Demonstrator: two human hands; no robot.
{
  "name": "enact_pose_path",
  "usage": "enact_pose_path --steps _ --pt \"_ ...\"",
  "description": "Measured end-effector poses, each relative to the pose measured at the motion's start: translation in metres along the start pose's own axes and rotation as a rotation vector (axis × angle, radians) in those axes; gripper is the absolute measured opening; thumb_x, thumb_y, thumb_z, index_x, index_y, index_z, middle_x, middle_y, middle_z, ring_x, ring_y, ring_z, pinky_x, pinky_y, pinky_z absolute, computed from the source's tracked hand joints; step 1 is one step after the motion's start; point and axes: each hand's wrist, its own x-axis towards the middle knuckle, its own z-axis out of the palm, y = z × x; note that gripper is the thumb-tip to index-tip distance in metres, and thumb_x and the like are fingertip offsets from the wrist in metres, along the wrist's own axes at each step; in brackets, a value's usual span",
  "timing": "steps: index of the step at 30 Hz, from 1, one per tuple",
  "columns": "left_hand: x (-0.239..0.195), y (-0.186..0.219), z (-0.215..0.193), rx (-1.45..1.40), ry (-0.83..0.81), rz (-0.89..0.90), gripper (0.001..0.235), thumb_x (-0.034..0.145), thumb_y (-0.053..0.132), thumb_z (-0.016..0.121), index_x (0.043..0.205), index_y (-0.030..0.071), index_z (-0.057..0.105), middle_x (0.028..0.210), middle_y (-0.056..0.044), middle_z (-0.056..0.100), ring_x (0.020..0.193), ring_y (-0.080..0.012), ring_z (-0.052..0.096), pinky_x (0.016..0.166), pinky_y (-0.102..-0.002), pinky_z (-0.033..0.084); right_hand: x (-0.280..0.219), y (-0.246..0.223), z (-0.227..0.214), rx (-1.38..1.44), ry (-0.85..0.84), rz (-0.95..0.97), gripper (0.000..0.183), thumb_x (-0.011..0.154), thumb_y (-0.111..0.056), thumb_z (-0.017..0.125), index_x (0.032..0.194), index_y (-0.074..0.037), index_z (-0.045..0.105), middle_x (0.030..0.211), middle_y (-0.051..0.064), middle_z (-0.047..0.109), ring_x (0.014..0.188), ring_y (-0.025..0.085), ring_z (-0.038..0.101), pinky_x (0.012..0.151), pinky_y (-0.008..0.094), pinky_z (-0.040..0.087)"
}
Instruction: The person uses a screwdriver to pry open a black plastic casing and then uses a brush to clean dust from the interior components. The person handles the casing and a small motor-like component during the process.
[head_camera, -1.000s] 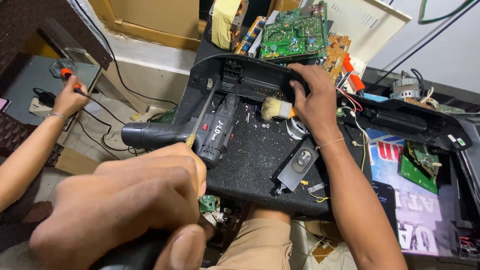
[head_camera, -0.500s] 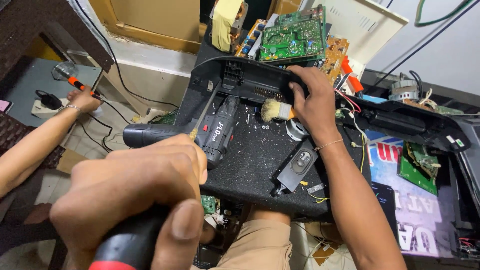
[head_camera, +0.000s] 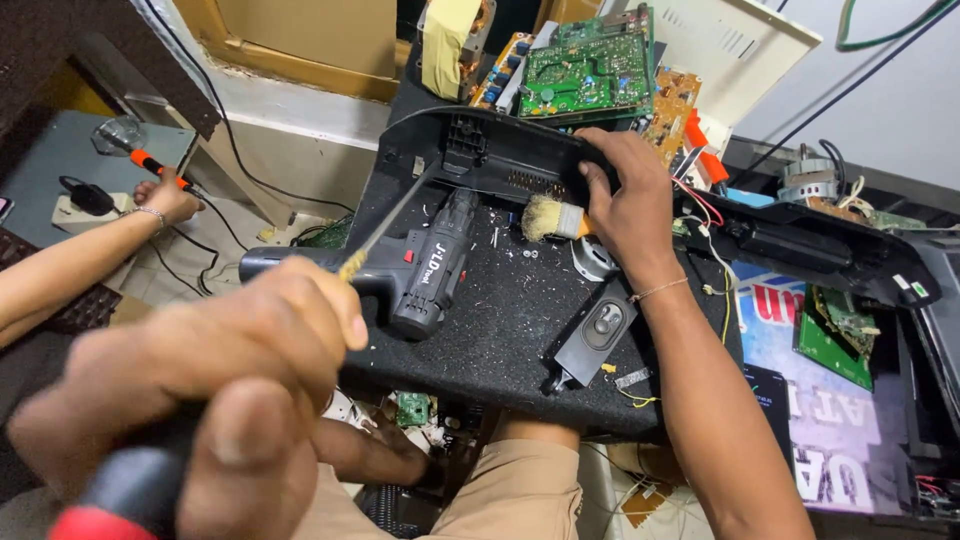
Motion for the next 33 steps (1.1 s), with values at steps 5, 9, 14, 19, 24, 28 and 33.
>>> enact_pose_path --steps 5,9,14,19,24,28,33 --pt "0.137 -0.043 -0.105 -0.116 -1.068 -0.139 0.054 0.106 0.051 0.033 0.075 0.013 0.056 0.069 0.003 0.056 0.066 -0.0168 0.054 0.092 -0.034 0.054 0.001 -0.006 -0.002 0.004 0.006 -0.015 0.032 0.092 0.007 0.069 0.123 0.0 0.07 0.11 0.016 0.071 0.102 0.033 0.065 0.09 0.045 0.052" --pt "0.159 -0.046 -0.107 -0.141 -1.123 -0.188 0.051 0.083 0.061 0.057 0.068 0.011 0.058 0.068 -0.001 0.062 0.063 -0.0198 0.059 0.083 -0.035 0.053 0.002 -0.007 -0.002 0.013 0.006 -0.032 0.032 0.092 0.01 0.068 0.122 0.0 0.07 0.103 0.016 0.07 0.096 0.032 0.063 0.085 0.043 0.049" --pt "0.158 -0.04 -0.097 -0.092 -0.959 -0.157 0.048 0.085 0.054 0.054 0.067 0.01 0.055 0.067 -0.002 0.057 0.061 -0.0195 0.056 0.079 -0.035 0.052 0.001 -0.005 0.0 0.013 0.016 -0.026 0.033 0.09 0.011 0.068 0.122 0.001 0.07 0.105 0.016 0.071 0.097 0.031 0.065 0.088 0.043 0.051" --pt "0.145 -0.034 -0.084 -0.045 -0.738 -0.126 0.043 0.088 0.044 0.05 0.066 0.007 0.05 0.066 -0.003 0.05 0.058 -0.0192 0.052 0.073 -0.034 0.049 0.001 -0.005 0.0 -0.031 0.015 -0.011 0.033 0.089 0.01 0.068 0.12 0.0 0.071 0.103 0.015 0.071 0.095 0.031 0.065 0.085 0.044 0.051" --pt "0.107 -0.014 -0.087 -0.005 -0.578 -0.11 0.04 0.09 0.036 0.047 0.065 0.005 0.046 0.065 -0.004 0.044 0.055 -0.019 0.048 0.069 -0.034 0.047 0.0 -0.002 0.001 -0.045 0.019 -0.008 0.035 0.088 0.011 0.067 0.12 -0.001 0.071 0.102 0.014 0.07 0.094 0.031 0.064 0.083 0.043 0.05" --pt "0.083 0.0 -0.08 0.038 -0.412 -0.091 0.038 0.092 0.029 0.045 0.064 0.003 0.043 0.064 -0.005 0.038 0.053 -0.0189 0.045 0.064 -0.033 0.045 0.001 -0.005 -0.001 -0.037 0.024 -0.026 0.035 0.087 0.01 0.065 0.12 0.0 0.069 0.104 0.017 0.07 0.094 0.036 0.063 0.083 0.044 0.047" --pt "0.082 0.007 -0.038 0.088 -0.226 -0.065 0.038 0.095 0.021 0.042 0.063 0.001 0.039 0.063 -0.007 0.033 0.051 -0.0189 0.041 0.06 -0.033 0.043 0.001 -0.007 -0.002 -0.02 0.014 -0.02 0.033 0.089 0.011 0.067 0.121 0.001 0.07 0.106 0.016 0.071 0.097 0.033 0.065 0.086 0.044 0.05"
